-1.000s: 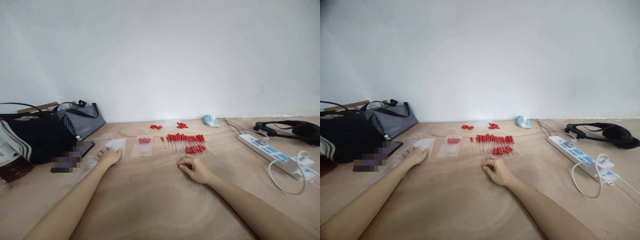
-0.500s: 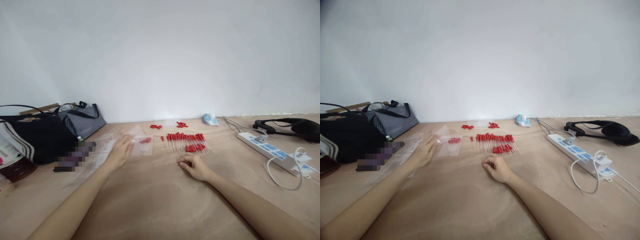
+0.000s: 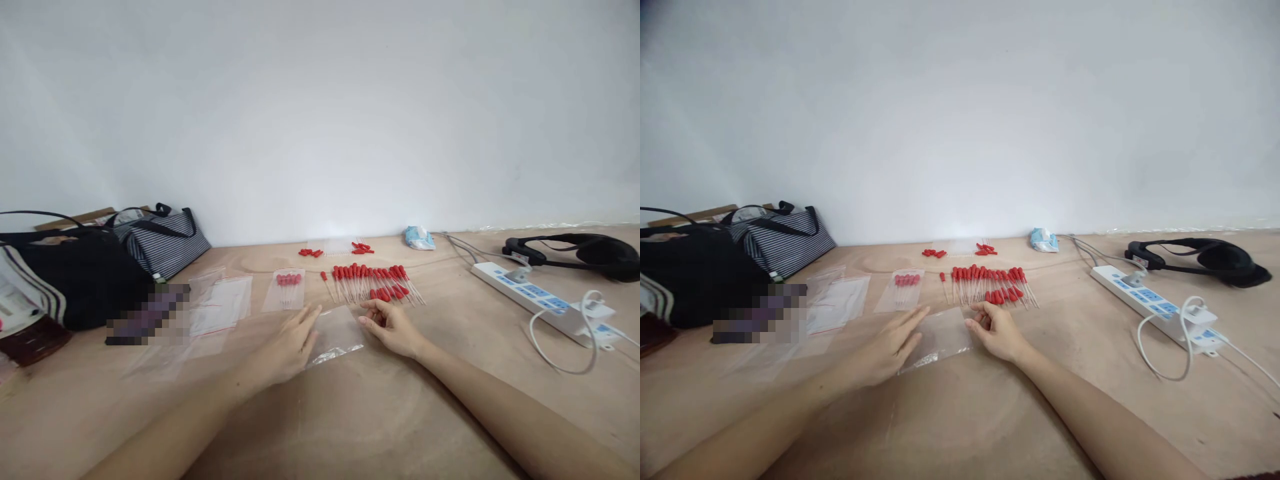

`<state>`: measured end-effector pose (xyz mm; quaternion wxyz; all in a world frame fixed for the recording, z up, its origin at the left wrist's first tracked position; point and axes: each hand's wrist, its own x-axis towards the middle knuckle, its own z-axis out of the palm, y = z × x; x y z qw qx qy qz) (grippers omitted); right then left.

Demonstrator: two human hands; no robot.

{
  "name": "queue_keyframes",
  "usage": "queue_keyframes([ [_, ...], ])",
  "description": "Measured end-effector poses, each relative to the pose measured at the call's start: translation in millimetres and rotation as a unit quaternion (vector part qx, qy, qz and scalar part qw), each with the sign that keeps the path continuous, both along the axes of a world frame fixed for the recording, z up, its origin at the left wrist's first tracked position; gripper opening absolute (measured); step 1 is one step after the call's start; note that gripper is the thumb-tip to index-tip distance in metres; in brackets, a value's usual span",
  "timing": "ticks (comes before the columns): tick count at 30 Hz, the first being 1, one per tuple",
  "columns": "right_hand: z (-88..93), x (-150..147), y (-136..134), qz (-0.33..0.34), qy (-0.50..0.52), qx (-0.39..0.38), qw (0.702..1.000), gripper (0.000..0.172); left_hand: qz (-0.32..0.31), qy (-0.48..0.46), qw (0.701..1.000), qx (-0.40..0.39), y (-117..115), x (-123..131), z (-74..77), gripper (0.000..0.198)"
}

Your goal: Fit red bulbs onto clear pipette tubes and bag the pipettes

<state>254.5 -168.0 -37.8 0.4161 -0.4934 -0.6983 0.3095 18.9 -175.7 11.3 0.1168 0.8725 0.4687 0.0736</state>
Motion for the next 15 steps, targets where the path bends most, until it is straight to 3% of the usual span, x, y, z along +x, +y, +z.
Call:
queue_keyframes([
  [3, 0.4, 1.8, 1.8, -0.012, -0.028, 0.012, 0.999, 0.029, -0.136, 0.044, 0.990, 0.017, 14.5, -17.8, 9.9, 0.038],
  [5, 0.3, 1.6, 2.4, -0.006, -0.044, 0.013, 0.999, 0.026, -0.171, 0.068, 0.983, 0.006, 16.3, -26.1, 7.8, 0.036],
  [9, -0.6, 0.3, 2.1, 0.007, -0.062, 0.015, 0.998, 0.023, -0.113, 0.076, 0.990, 0.047, -5.4, -22.4, -2.2, 0.035],
  [12, -1.5, 0.6, 1.8, 0.002, -0.070, 0.025, 0.997, 0.022, -0.035, 0.109, 0.992, 0.062, -20.0, -12.0, 1.1, 0.031],
  [14, -2.0, 1.4, 1.9, 0.001, -0.075, 0.032, 0.997, 0.021, -0.058, 0.121, 0.989, 0.056, -17.5, -9.6, 8.5, 0.031],
  [15, -2.3, 1.8, 2.0, 0.002, -0.077, 0.035, 0.996, 0.021, -0.109, 0.114, 0.986, 0.051, -12.6, -10.5, 12.5, 0.037],
])
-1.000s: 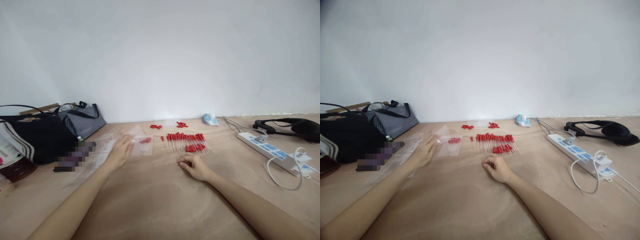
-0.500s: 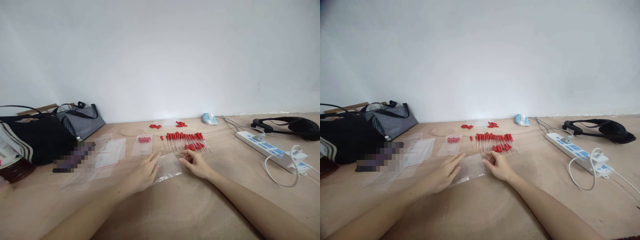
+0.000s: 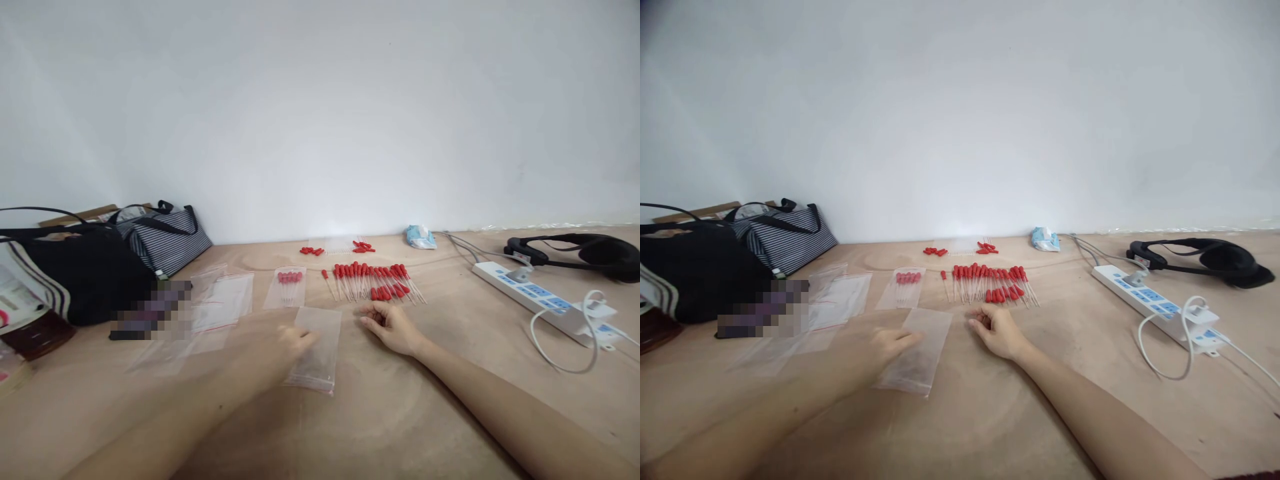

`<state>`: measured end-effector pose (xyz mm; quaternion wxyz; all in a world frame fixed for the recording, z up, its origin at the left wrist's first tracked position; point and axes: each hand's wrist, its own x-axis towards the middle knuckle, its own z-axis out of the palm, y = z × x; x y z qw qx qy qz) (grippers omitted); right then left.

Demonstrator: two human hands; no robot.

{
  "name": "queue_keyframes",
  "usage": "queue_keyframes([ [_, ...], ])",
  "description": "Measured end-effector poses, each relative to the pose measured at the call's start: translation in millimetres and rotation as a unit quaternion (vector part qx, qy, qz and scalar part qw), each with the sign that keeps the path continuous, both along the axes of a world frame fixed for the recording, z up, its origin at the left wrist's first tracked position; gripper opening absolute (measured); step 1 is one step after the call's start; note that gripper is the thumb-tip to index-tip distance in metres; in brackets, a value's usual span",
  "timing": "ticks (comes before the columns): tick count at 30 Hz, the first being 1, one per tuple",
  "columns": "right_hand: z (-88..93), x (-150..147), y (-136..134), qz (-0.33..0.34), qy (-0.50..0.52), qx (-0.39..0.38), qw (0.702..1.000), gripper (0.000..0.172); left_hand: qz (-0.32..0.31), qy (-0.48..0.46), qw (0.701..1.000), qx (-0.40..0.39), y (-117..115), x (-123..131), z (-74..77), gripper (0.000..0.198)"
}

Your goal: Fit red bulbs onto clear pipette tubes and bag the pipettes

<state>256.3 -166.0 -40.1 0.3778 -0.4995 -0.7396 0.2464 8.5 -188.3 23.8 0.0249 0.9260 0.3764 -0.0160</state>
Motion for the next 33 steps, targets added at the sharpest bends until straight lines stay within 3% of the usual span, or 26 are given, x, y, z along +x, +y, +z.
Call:
queue_keyframes([
  [2, -0.3, 0.5, 0.1, 0.000, -0.005, 0.004, 1.000, 0.021, -0.127, -0.008, 0.991, -0.028, 13.3, -5.0, 5.8, 0.049],
  [5, -0.4, 0.4, 0.0, 0.000, -0.012, 0.009, 1.000, 0.020, -0.197, -0.010, 0.979, -0.060, 28.9, -14.5, 5.0, 0.060],
  [8, 0.0, -0.3, -0.1, 0.002, -0.012, 0.014, 1.000, 0.019, -0.162, -0.033, 0.985, -0.055, 28.6, -14.3, -7.2, 0.053],
  [13, 1.9, 0.3, 1.1, -0.002, -0.013, 0.032, 0.999, 0.018, 0.045, -0.111, 0.991, 0.063, 8.3, 20.8, -34.8, 0.042],
  [17, 2.0, 3.4, 3.7, -0.024, -0.016, 0.034, 0.999, 0.020, 0.149, -0.106, 0.981, 0.060, 4.2, 45.8, -37.6, 0.051],
  [19, 1.9, 4.7, 3.9, -0.027, -0.016, 0.019, 0.999, 0.031, 0.119, -0.107, 0.986, 0.048, 10.6, 43.2, -29.4, 0.052],
  [23, 5.2, 3.7, -1.5, 0.079, -0.044, 0.021, 0.996, 0.039, -0.150, -0.072, 0.986, -0.002, 28.7, 15.4, -10.0, 0.052],
  [25, 8.1, 1.5, -5.6, 0.130, -0.067, 0.046, 0.988, 0.037, -0.194, -0.050, 0.979, -0.034, 33.2, 3.2, -7.9, 0.056],
  [28, 10.7, -1.8, -9.9, 0.171, -0.078, 0.081, 0.979, 0.026, -0.145, -0.033, 0.987, -0.069, 29.7, -1.5, -16.9, 0.054],
  [33, 12.6, -4.2, -12.8, 0.188, -0.078, 0.119, 0.972, 0.024, -0.015, -0.064, 0.995, -0.069, 7.4, 15.9, -37.1, 0.050],
])
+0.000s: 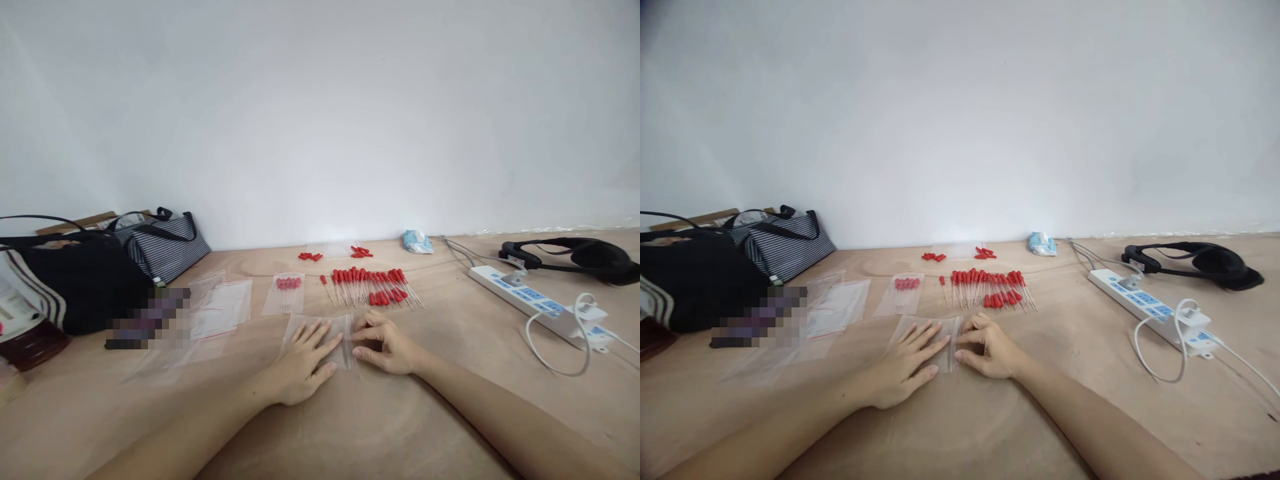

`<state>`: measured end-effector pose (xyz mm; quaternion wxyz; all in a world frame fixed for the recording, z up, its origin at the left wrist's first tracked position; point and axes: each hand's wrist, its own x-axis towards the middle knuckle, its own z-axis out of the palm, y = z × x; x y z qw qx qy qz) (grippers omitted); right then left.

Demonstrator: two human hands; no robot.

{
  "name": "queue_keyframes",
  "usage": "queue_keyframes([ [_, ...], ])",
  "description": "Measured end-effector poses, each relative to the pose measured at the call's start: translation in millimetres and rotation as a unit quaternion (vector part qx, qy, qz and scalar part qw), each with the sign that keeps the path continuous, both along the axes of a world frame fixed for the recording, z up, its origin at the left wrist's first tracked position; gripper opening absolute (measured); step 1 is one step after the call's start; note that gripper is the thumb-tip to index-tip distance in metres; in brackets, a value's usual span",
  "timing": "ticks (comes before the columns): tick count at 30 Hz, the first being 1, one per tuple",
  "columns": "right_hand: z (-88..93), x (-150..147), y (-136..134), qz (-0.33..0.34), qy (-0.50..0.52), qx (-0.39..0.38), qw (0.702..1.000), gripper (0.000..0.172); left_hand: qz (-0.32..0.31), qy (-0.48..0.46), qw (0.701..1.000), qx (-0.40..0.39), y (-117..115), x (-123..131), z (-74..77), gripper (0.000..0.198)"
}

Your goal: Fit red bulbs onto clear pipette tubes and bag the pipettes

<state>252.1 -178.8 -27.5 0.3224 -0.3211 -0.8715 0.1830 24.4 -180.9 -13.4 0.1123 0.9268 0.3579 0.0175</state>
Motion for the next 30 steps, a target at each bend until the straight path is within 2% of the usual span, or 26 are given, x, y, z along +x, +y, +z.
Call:
queue_keyframes([
  [4, 4.6, -1.7, -3.0, 0.040, -0.018, 0.000, 0.999, 0.027, 0.074, -0.006, 0.997, -0.004, -12.7, 14.7, -4.4, 0.055],
  [7, 6.2, -2.3, -4.4, 0.066, -0.034, -0.021, 0.997, 0.029, 0.099, -0.008, 0.995, -0.009, -12.4, 16.7, -3.2, 0.057],
  [12, 4.8, -0.9, -3.7, 0.061, -0.020, -0.067, 0.996, 0.021, 0.054, -0.023, 0.998, -0.017, -0.4, 0.9, 5.1, 0.055],
  [15, 6.2, 1.2, -2.6, 0.072, -0.007, -0.104, 0.992, 0.028, 0.027, -0.036, 0.999, -0.018, 6.3, -11.5, 8.4, 0.055],
  [19, 10.1, 5.0, -2.7, 0.070, 0.000, -0.131, 0.989, 0.033, 0.044, -0.055, 0.997, -0.025, 9.1, -21.1, 8.0, 0.056],
  [22, 10.9, 8.8, -1.2, 0.058, -0.005, -0.127, 0.990, 0.028, 0.063, -0.069, 0.995, -0.021, 8.1, -22.1, 6.9, 0.054],
  [24, 9.3, 13.3, 5.1, 0.012, -0.004, -0.123, 0.992, 0.026, 0.061, -0.074, 0.995, -0.011, 8.0, -21.2, 6.0, 0.053],
  [27, 5.6, 24.8, 27.4, -0.161, 0.019, -0.079, 0.984, 0.020, 0.052, -0.079, 0.996, 0.001, 9.8, -18.9, 3.7, 0.052],
  [30, 4.8, 37.4, 59.8, -0.376, 0.002, -0.049, 0.925, 0.011, 0.044, -0.086, 0.995, 0.010, 12.6, -16.6, 1.1, 0.050],
])
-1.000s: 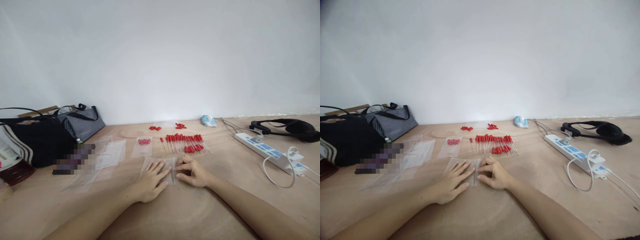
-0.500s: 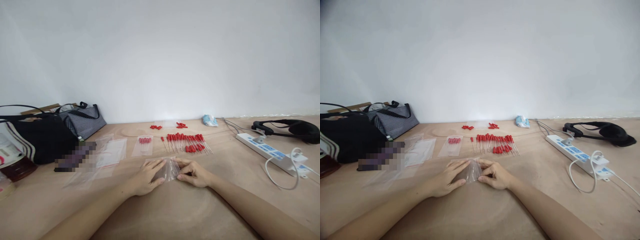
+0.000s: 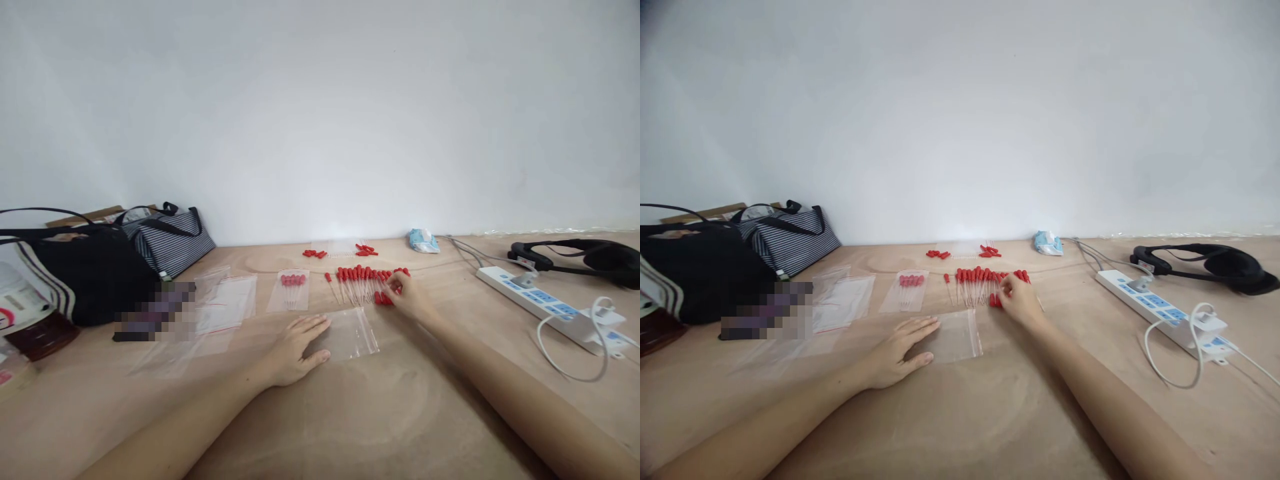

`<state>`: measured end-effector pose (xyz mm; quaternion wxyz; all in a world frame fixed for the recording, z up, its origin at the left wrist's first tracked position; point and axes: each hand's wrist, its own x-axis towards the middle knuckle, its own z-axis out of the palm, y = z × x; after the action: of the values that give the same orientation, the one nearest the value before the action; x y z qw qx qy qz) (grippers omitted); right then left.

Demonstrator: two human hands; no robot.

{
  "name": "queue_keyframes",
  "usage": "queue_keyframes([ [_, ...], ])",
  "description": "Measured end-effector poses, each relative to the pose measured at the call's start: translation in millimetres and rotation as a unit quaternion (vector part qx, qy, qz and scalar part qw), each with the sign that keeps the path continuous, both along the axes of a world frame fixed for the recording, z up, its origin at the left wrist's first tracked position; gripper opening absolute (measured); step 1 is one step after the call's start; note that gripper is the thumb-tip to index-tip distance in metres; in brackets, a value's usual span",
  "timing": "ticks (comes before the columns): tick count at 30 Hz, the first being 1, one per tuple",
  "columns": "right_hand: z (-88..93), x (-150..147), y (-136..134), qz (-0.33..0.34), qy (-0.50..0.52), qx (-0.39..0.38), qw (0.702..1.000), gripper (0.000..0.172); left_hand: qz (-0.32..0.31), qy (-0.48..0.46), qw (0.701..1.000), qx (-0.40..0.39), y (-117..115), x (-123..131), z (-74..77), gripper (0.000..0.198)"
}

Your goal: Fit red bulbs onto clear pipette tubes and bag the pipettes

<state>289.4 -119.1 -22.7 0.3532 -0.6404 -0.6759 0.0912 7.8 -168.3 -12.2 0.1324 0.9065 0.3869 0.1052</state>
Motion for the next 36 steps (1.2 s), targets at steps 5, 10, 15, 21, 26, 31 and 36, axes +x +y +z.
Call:
queue_keyframes([
  [5, 5.2, 1.0, 40.0, -0.138, -0.097, -0.088, 0.982, 0.020, -0.003, -0.006, 1.000, 0.003, 0.8, 1.0, -0.8, 0.050],
  [10, 6.7, -12.8, 51.5, -0.150, -0.117, -0.113, 0.975, 0.021, -0.012, -0.005, 1.000, 0.005, 1.1, -1.6, -2.5, 0.050],
  [15, 5.2, -19.8, 54.1, -0.152, -0.117, -0.116, 0.975, 0.022, -0.013, -0.006, 1.000, 0.003, 1.1, -1.2, -2.1, 0.049],
  [21, 13.5, -20.6, 48.8, -0.125, -0.097, -0.100, 0.982, 0.033, -0.011, 0.002, 1.000, -0.001, -0.8, 0.1, 1.7, 0.050],
  [26, 14.6, -12.0, 26.2, -0.041, 0.017, -0.042, 0.998, 0.051, -0.008, 0.002, 1.000, -0.006, -0.3, 0.4, 1.2, 0.050],
  [31, -9.8, -13.5, -9.7, 0.033, 0.293, 0.010, 0.955, 0.048, -0.004, -0.001, 1.000, -0.009, -0.3, 0.5, -0.2, 0.051],
  [36, -22.7, -28.6, -25.8, 0.043, 0.444, -0.007, 0.895, 0.045, 0.018, -0.027, 0.999, -0.015, -3.6, 1.9, 2.0, 0.041],
])
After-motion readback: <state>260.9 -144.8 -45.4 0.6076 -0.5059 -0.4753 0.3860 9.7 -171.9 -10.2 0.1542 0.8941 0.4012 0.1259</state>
